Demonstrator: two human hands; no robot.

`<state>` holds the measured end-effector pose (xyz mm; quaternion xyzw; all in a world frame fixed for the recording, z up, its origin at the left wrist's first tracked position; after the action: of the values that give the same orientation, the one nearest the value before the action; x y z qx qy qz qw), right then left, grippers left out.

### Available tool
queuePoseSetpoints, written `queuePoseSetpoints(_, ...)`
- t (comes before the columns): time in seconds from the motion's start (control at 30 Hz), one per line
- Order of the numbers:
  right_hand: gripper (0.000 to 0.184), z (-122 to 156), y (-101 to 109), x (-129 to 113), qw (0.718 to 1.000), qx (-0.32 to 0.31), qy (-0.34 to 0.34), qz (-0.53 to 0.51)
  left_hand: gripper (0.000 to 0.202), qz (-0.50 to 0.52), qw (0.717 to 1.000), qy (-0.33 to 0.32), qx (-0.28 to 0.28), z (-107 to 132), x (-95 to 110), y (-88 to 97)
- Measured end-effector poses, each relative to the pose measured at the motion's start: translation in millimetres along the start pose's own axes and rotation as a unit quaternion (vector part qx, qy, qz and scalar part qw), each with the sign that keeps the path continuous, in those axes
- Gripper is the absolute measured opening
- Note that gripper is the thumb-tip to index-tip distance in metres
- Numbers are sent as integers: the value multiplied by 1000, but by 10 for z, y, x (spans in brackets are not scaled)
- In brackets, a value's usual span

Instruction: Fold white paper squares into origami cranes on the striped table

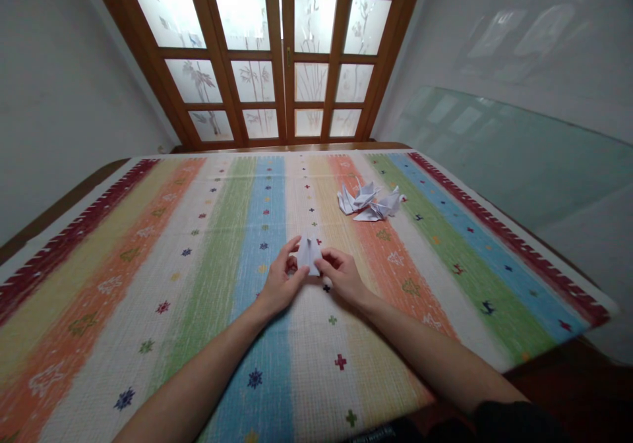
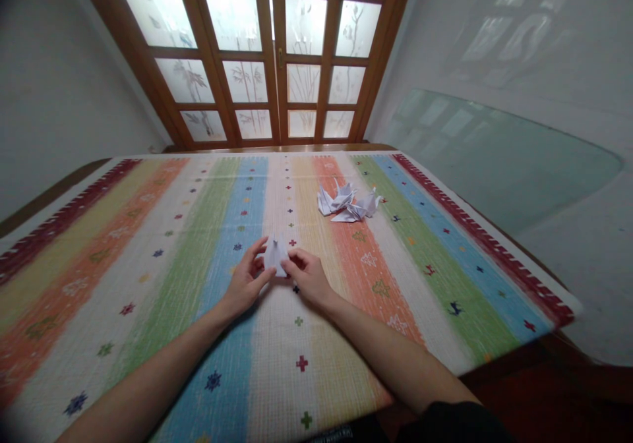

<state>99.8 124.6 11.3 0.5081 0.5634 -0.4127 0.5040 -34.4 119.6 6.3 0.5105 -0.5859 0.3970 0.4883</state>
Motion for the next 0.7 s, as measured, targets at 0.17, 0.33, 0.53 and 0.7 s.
queuePoseSetpoints(0.17,26,7,25,-25,1000,12,14,12,37,-7,1000,-20,-23,-20,35,-7)
queuePoseSetpoints(0.33,20,0,108,-11,998,56,13,-9,32,-47,995,-36,-79,-17,111,-48)
queuePoseSetpoints(0.53,20,2,149,18,995,86,14,-38,18,-34,998,-33,-43,4,95,-56)
queuePoseSetpoints(0.7,11,18,221,-20,992,120,32,-5,43,19,999,-29,9,24,18,-26)
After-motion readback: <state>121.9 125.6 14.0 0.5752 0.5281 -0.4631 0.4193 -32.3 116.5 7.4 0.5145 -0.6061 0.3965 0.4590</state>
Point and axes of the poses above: each hand's wrist, its own z-axis away from the middle knuckle, its own y-axis out of the back of the hand, x = y × z, the point moved 9 cm from there along -z, towards the middle knuckle, and after that the axes turned 2 degrees about z, right-handed, at the moved point
